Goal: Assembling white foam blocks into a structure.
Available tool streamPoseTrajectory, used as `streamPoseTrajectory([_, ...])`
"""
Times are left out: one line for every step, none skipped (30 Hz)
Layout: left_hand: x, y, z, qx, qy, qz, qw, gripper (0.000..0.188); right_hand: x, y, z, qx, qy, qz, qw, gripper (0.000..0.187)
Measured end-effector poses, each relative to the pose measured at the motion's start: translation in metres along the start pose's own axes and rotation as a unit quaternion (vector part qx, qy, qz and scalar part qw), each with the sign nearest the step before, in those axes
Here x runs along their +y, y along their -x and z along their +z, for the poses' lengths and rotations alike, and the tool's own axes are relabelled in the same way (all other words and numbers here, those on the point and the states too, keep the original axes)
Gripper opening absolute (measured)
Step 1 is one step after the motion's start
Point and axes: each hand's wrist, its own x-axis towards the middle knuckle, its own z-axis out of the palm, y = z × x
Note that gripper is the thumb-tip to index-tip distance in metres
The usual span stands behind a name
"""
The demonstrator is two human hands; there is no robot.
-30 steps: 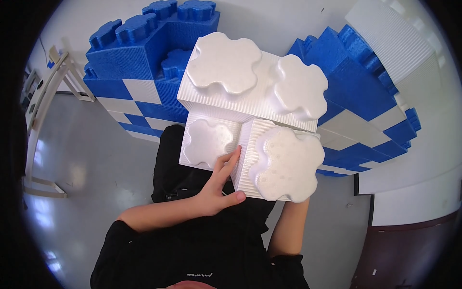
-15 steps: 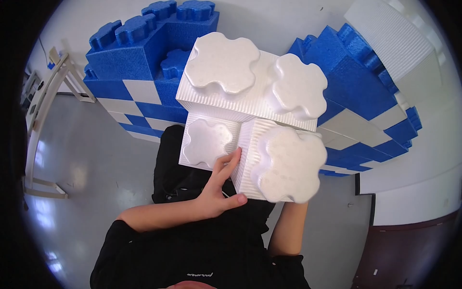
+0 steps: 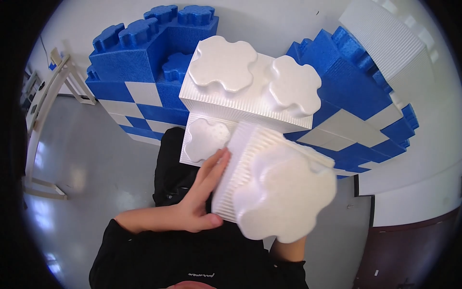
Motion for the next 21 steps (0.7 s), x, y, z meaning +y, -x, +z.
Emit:
streamPoseTrajectory([0.0,0.007,-0.008,0.022,-0.01,0.014,1.0,0.115,0.0,0.016,-0.003,-0.002,-0.02,0.009,1.0,0.064])
streamPoseTrajectory([0.0,0.013,-0.015,0.04,-0.019,0.029,0.999,0.114,-0.004,0.041,-0.014,0.001,-0.04,0.02,0.999,0.064])
streamPoseTrajectory([0.001,0.02,-0.024,0.045,-0.033,0.024,0.998,0.113,0.0,0.044,-0.013,0.004,-0.06,0.03,0.998,0.064])
streamPoseTrajectory([0.002,0.027,-0.027,0.073,0.004,0.005,0.997,0.115,-0.014,0.043,-0.007,0.011,-0.064,0.032,0.997,0.064])
streamPoseTrajectory([0.003,0.034,-0.03,0.092,0.028,-0.019,0.995,0.115,-0.036,0.037,0.002,-0.035,-0.159,0.053,0.985,0.068])
streamPoseTrajectory([0.005,0.041,-0.033,0.112,0.052,-0.043,0.991,0.115,-0.047,0.034,0.01,-0.08,-0.253,0.071,0.962,0.072])
streamPoseTrajectory([0.002,0.048,-0.032,0.13,0.076,-0.068,0.986,0.116,-0.046,0.034,0.015,-0.089,-0.288,0.093,0.949,0.075])
streamPoseTrajectory([-0.002,0.05,-0.033,0.136,0.112,-0.065,0.982,0.114,-0.04,0.035,0.021,-0.109,-0.282,0.067,0.951,0.08])
streamPoseTrajectory([-0.003,0.05,-0.034,0.146,0.133,-0.073,0.978,0.111,-0.043,0.036,0.027,-0.125,-0.271,0.042,0.953,0.083])
streamPoseTrajectory([-0.004,0.051,-0.034,0.159,0.154,-0.08,0.972,0.109,-0.05,0.033,0.035,-0.144,-0.26,0.017,0.955,0.085])
streamPoseTrajectory([-0.008,0.055,-0.035,0.156,0.151,-0.081,0.973,0.109,-0.05,0.032,0.037,-0.172,-0.247,0.008,0.954,0.089])
streamPoseTrajectory([-0.015,0.061,-0.035,0.162,0.172,-0.128,0.963,0.105,-0.053,0.031,0.04,-0.171,-0.25,0.008,0.953,0.089])
streamPoseTrajectory([-0.018,0.063,-0.036,0.167,0.194,-0.173,0.951,0.101,-0.057,0.03,0.042,-0.188,-0.222,0.0,0.957,0.09])
streamPoseTrajectory([-0.019,0.063,-0.036,0.165,0.193,-0.173,0.952,0.101,-0.059,0.029,0.044,-0.205,-0.193,-0.008,0.96,0.091])
streamPoseTrajectory([-0.019,0.062,-0.036,0.185,0.181,-0.181,0.949,0.098,-0.054,0.029,0.046,-0.212,-0.2,-0.01,0.957,0.091])
streamPoseTrajectory([-0.019,0.062,-0.036,0.203,0.17,-0.189,0.945,0.096,-0.051,0.03,0.047,-0.209,-0.201,-0.01,0.957,0.091])
streamPoseTrajectory([-0.018,0.06,-0.037,0.2,0.17,-0.189,0.946,0.096,-0.049,0.03,0.049,-0.207,-0.199,-0.011,0.958,0.09])
streamPoseTrajectory([-0.017,0.058,-0.038,0.209,0.158,-0.181,0.948,0.095,-0.049,0.029,0.051,-0.206,-0.197,-0.011,0.958,0.089])
streamPoseTrajectory([-0.017,0.056,-0.04,0.219,0.147,-0.172,0.949,0.095,-0.051,0.029,0.054,-0.204,-0.199,-0.011,0.959,0.089])
streamPoseTrajectory([-0.016,0.053,-0.042,0.217,0.145,-0.173,0.95,0.095,-0.055,0.027,0.058,-0.201,-0.186,-0.023,0.962,0.088])
streamPoseTrajectory([-0.014,0.049,-0.046,0.229,0.139,-0.166,0.949,0.095,-0.057,0.026,0.061,-0.197,-0.173,-0.034,0.964,0.088])
